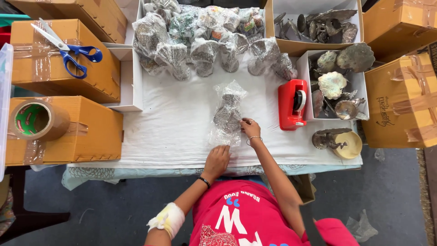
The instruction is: The person wraps a silver decorative item in bubble wrap on a table. They fold the plastic around the object and secure it with tape from a red dispenser. The person then places the wrapped item into a white box and repeats the process with another item.
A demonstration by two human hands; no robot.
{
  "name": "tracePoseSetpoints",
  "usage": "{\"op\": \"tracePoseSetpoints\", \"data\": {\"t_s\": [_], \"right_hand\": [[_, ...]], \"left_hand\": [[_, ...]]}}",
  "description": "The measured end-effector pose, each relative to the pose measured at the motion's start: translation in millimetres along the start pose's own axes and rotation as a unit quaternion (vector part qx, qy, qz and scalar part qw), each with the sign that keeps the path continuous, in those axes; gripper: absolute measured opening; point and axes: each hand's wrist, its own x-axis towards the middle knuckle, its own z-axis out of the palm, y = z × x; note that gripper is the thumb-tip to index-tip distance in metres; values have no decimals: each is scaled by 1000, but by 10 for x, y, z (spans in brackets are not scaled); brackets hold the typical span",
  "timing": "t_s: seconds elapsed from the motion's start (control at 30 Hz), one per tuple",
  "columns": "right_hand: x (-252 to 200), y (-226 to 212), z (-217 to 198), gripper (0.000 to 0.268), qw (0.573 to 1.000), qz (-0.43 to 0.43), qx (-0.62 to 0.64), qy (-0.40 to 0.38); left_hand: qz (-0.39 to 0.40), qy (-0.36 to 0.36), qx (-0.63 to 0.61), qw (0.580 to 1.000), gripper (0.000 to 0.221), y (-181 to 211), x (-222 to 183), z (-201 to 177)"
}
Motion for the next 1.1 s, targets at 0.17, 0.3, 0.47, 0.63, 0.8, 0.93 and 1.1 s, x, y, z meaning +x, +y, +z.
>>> {"op": "tracePoseSetpoints", "data": {"t_s": [0.17, 0.3, 0.47, 0.63, 0.8, 0.93, 1.1], "right_hand": [[-147, -182, 81, 41, 989, -49, -128, 54], [-89, -161, 100, 39, 985, -59, -152, 58], [22, -8, 188, 37, 993, -68, -83, 48], [-152, -338, 151, 33, 997, -70, 30, 29], [-662, -1212, -61, 23, 901, -279, -298, 148], [-666, -1388, -169, 20, 823, -384, -369, 197], [-414, -1262, -146, 11, 711, -449, -495, 219]], "left_hand": [[-88, -193, 4, 977, 39, -300, 176, 372], [-141, -67, 64, 986, 66, -174, 110, 349], [-123, -53, 79, 988, 75, -75, -228, 281], [-69, -74, 53, 993, 67, -45, -299, 163], [153, -202, -68, 965, 45, 27, -259, -48], [19, -214, -196, 957, 34, -197, -366, 299], [-155, 116, -211, 958, 57, 188, 241, -207]]}}
